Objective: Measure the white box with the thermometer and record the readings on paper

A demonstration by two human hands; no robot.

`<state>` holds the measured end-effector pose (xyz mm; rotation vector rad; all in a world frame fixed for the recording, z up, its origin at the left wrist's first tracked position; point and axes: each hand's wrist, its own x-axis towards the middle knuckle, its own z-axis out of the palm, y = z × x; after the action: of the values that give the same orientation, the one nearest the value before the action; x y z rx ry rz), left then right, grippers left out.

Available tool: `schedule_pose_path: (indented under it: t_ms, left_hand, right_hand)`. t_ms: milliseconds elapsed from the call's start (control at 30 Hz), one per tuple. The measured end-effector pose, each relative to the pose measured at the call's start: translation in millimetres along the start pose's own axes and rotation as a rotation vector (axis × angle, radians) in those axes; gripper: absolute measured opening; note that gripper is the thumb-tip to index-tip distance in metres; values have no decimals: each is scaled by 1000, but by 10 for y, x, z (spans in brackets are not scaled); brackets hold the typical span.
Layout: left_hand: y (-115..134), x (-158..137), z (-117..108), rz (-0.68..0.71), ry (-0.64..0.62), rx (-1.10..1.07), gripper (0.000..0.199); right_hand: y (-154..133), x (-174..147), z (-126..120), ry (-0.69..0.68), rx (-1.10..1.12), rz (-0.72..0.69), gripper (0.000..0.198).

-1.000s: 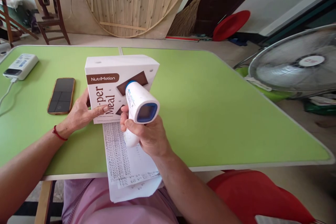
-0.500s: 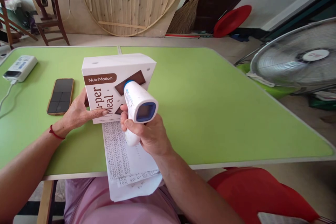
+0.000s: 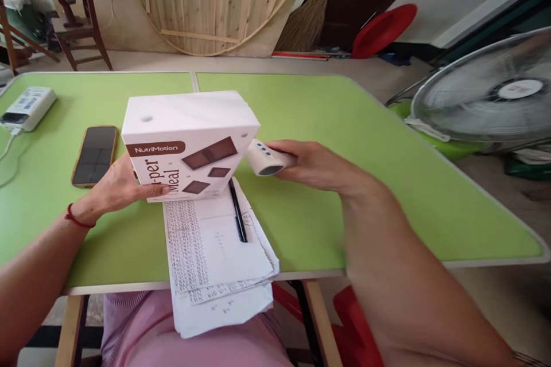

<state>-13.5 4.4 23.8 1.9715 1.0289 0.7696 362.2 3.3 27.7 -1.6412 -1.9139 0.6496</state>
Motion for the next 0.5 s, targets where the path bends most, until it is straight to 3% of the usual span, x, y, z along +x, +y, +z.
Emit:
schedule_pose_path:
  t_ms: [100, 333, 400, 500]
  left_hand:
    - [17, -6, -3, -41, 22, -8, 53]
    - [46, 26, -26, -95, 113, -2, 60]
    - [62, 27, -27, -105, 136, -15, 61]
    - [87, 18, -33, -104, 183, -10, 63]
  right_hand:
    - [139, 28, 132, -163, -182, 12, 43]
    - [226, -29, 129, -245, -525, -172, 36]
    - [221, -49, 130, -216, -541, -225, 43]
    - [160, -105, 192, 0, -459, -392, 45]
